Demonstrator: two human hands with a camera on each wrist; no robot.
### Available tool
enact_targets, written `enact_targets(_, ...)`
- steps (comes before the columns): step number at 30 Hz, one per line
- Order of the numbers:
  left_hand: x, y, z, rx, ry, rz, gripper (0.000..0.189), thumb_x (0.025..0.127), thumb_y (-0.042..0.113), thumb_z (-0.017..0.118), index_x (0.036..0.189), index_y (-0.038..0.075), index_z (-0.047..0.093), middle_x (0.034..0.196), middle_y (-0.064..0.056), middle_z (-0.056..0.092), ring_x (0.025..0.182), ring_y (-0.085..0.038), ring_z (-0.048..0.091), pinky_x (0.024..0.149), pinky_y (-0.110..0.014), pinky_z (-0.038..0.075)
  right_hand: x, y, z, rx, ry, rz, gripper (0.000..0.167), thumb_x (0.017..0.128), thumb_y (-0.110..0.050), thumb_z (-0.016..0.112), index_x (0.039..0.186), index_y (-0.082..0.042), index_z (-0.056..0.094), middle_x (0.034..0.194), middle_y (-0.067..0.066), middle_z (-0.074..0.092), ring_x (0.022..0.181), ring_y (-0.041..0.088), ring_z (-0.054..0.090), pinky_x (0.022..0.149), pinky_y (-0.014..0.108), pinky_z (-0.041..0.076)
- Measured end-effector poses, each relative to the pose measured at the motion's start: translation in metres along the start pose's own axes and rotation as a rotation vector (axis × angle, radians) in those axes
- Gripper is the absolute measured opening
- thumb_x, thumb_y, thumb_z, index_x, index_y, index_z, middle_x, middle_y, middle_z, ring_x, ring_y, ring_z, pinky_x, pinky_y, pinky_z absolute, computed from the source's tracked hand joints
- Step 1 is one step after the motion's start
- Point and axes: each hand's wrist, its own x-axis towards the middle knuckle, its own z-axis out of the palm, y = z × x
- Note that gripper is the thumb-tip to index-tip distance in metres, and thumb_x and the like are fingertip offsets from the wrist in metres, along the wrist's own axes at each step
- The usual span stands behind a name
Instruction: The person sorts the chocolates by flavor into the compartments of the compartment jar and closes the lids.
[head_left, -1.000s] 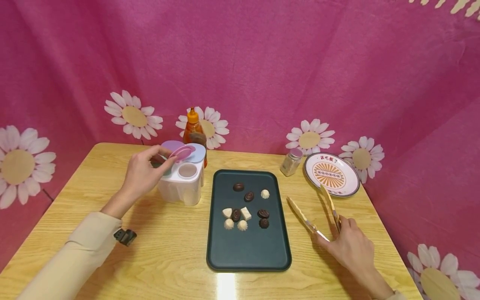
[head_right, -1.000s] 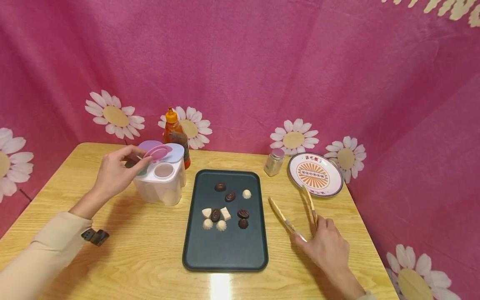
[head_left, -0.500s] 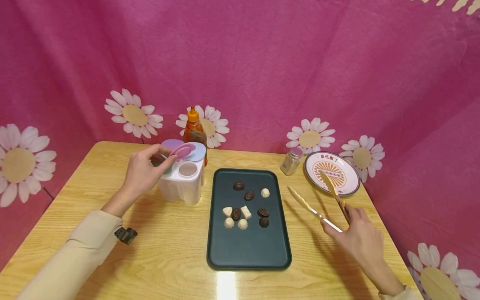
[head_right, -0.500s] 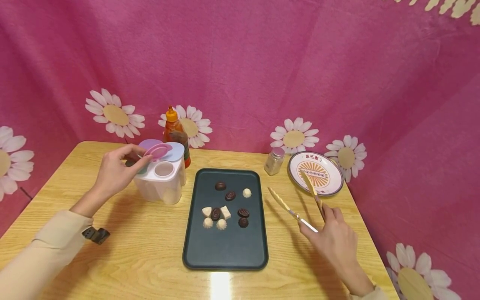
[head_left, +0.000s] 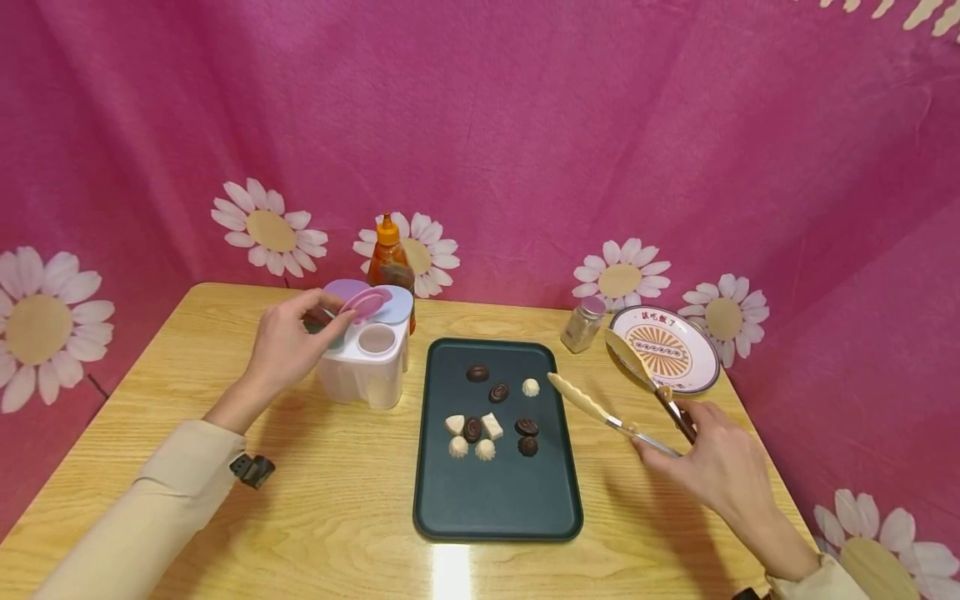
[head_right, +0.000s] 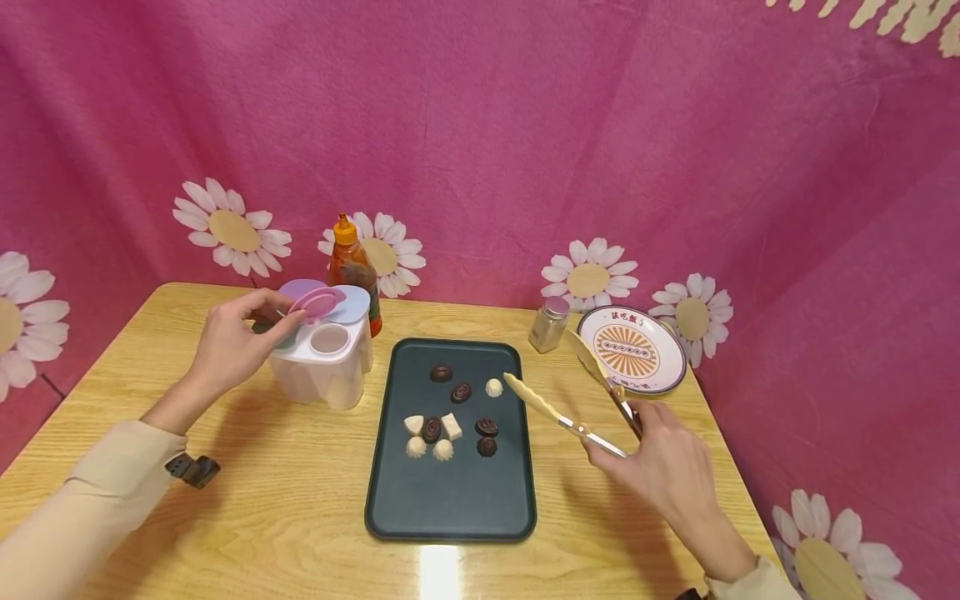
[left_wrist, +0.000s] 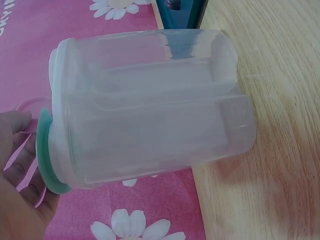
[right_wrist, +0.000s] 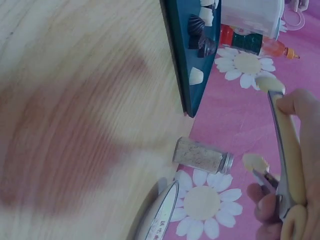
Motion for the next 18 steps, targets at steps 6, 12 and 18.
enact_targets(6,0.0004,-0.0007,0.0,0.01,-0.005,-0.001,0.019,0.095,0.02,0.08,0.106,0.005,0.076,0.094,-0.016,0.079,0.082,-0.027,0.069,0.072,-0.008,0.043,0.0009,-0.0053,-0.0012,-0.072,-0.025,-0.127,0.063,0.058,-0.053,0.089,0.105,-0.015,0.072,0.082,0.0,0.066,0.054,0.016,0.053,0.047,0.032,0.035)
enact_targets(12,0.0007,-0.001,0.0002,0.012,-0.012,-0.011,0.02,0.095,0.021,0.08,0.107,0.005,0.076,0.094,-0.016,0.079,0.083,-0.026,0.068,0.073,-0.011,0.045,0.0003,-0.007,0.0002,-0.081,-0.052,-0.224,0.056,0.06,-0.048,0.088,0.104,-0.017,0.074,0.077,-0.008,0.062,0.053,0.006,0.043,0.048,0.026,0.031)
enact_targets(18,0.0008,-0.0009,0.0004,0.014,-0.013,-0.014,0.019,0.095,0.021,0.08,0.105,0.005,0.076,0.092,-0.015,0.078,0.082,-0.025,0.068,0.073,-0.019,0.049,0.0006,-0.005,0.0017,-0.066,-0.089,-0.303,0.046,0.062,-0.044,0.089,0.099,-0.019,0.076,0.079,-0.011,0.065,0.054,0.002,0.044,0.046,0.023,0.033)
